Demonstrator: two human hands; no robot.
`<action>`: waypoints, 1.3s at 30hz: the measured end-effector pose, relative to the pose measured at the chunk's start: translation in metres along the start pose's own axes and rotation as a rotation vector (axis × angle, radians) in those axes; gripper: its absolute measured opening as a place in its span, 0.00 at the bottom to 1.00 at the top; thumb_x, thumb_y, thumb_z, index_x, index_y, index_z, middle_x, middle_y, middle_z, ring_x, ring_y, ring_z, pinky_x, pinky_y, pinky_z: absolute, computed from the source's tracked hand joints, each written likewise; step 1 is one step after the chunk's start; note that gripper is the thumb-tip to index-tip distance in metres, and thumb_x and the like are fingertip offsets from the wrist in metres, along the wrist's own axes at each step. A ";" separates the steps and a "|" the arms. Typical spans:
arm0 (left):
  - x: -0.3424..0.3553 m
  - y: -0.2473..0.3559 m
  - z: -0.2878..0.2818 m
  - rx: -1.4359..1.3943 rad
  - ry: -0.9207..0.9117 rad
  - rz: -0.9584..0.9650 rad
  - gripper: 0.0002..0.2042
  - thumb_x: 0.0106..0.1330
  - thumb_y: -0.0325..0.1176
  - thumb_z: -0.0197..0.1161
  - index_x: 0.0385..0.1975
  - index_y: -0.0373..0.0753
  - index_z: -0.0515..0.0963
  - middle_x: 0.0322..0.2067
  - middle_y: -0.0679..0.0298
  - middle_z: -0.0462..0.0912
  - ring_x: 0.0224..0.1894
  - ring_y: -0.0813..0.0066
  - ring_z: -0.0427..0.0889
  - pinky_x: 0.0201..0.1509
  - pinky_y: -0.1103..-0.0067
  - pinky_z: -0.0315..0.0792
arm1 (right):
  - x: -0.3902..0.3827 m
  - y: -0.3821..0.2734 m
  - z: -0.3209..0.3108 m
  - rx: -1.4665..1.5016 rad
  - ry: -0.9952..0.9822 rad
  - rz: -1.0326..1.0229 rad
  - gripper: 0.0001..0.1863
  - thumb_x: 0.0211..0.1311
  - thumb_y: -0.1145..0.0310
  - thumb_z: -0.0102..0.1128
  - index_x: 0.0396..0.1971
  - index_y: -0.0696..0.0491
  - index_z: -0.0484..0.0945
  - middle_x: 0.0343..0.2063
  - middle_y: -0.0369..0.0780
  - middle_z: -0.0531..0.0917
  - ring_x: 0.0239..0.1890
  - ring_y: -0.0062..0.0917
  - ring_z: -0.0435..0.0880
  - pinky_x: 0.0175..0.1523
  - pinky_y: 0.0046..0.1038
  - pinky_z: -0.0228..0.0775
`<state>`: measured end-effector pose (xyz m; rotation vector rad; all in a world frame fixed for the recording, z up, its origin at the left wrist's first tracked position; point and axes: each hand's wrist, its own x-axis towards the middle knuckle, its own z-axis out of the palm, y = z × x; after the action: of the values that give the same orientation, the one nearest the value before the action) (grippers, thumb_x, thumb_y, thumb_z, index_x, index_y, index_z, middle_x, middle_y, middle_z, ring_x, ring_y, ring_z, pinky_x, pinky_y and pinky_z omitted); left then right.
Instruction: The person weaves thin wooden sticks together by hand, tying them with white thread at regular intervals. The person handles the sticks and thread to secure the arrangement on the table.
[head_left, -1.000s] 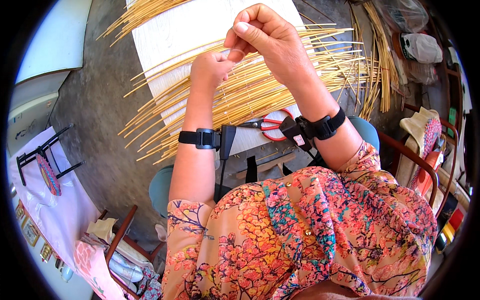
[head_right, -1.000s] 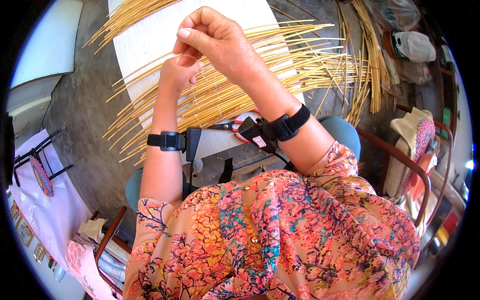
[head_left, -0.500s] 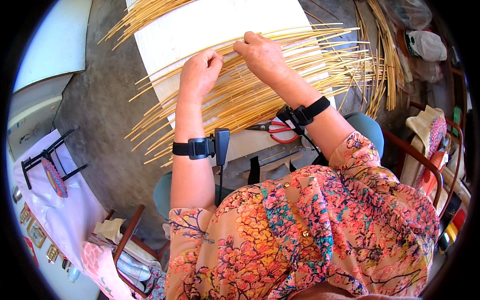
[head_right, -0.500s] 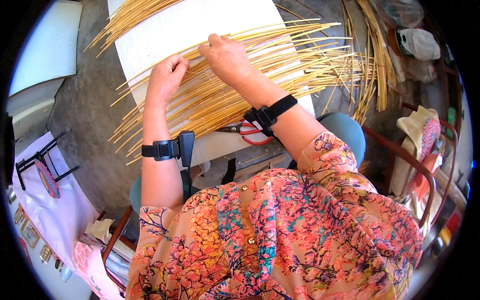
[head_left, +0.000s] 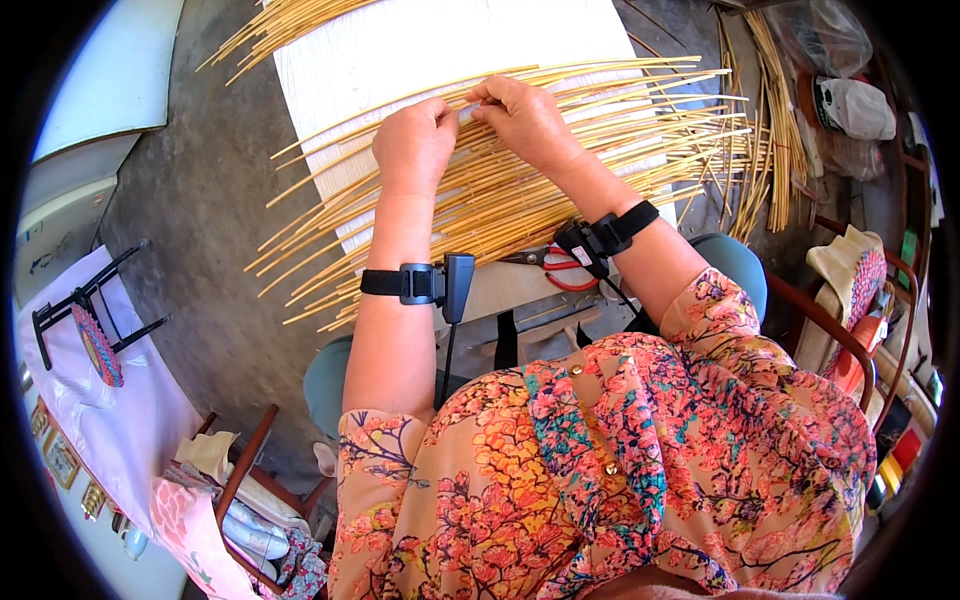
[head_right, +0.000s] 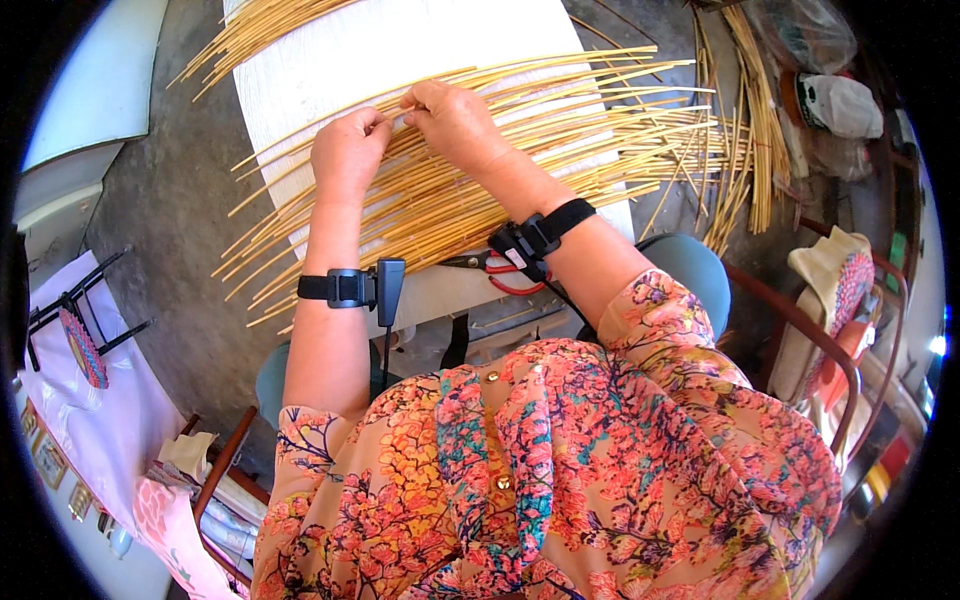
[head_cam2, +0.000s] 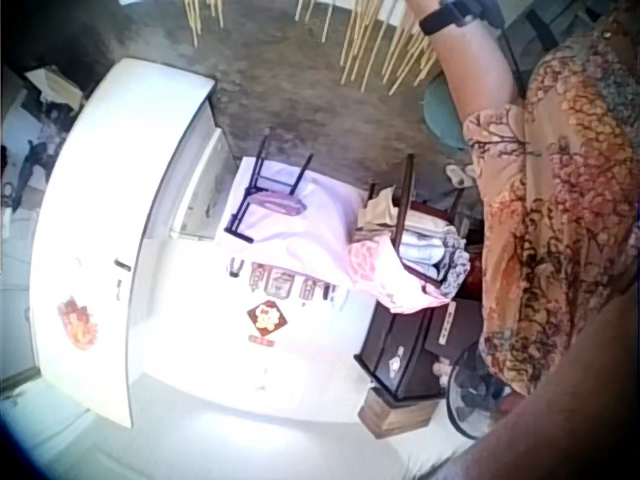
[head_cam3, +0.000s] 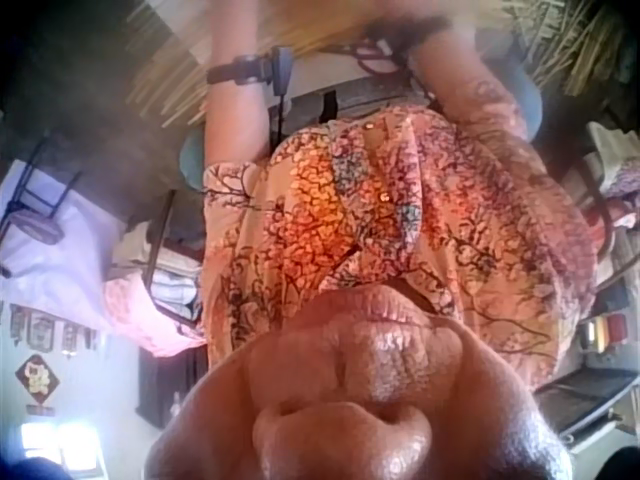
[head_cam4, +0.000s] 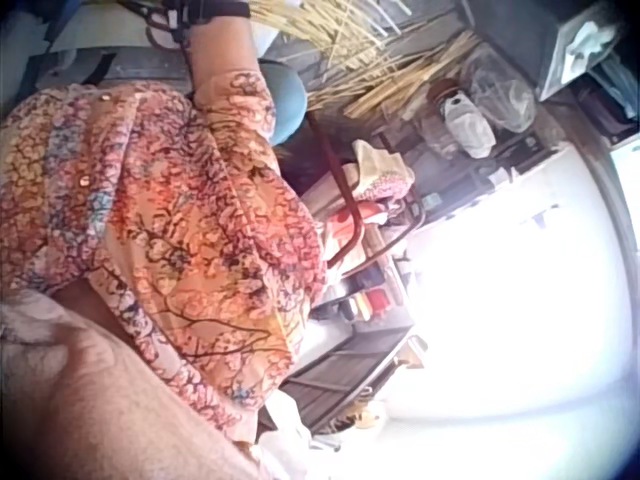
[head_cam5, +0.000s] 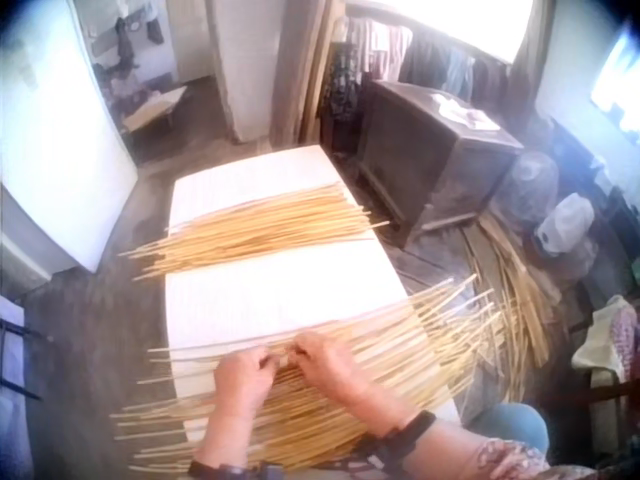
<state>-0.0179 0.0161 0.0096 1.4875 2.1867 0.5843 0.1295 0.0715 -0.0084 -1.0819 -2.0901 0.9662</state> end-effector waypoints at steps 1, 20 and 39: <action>0.000 0.001 0.001 0.045 -0.004 0.017 0.07 0.55 0.39 0.61 0.22 0.44 0.82 0.21 0.55 0.81 0.26 0.54 0.80 0.30 0.66 0.73 | -0.001 -0.002 0.001 0.030 0.021 0.027 0.06 0.52 0.72 0.62 0.31 0.56 0.80 0.29 0.44 0.83 0.31 0.38 0.81 0.36 0.32 0.73; 0.008 0.004 -0.021 -0.182 -0.254 -0.202 0.09 0.51 0.40 0.65 0.20 0.41 0.80 0.17 0.58 0.80 0.22 0.61 0.79 0.28 0.71 0.72 | 0.013 -0.009 -0.020 0.523 0.003 0.632 0.10 0.70 0.66 0.46 0.42 0.56 0.68 0.29 0.42 0.81 0.22 0.21 0.82 0.23 0.20 0.75; 0.001 0.013 0.011 0.015 0.275 0.231 0.08 0.49 0.26 0.66 0.29 0.47 0.83 0.24 0.67 0.78 0.33 0.67 0.76 0.37 0.73 0.72 | 0.012 -0.003 -0.021 0.568 0.054 0.597 0.08 0.66 0.69 0.50 0.39 0.57 0.70 0.25 0.43 0.81 0.21 0.24 0.83 0.22 0.22 0.76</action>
<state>-0.0021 0.0227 0.0083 1.7730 2.2345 0.8986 0.1384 0.0870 0.0083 -1.4046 -1.3112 1.6584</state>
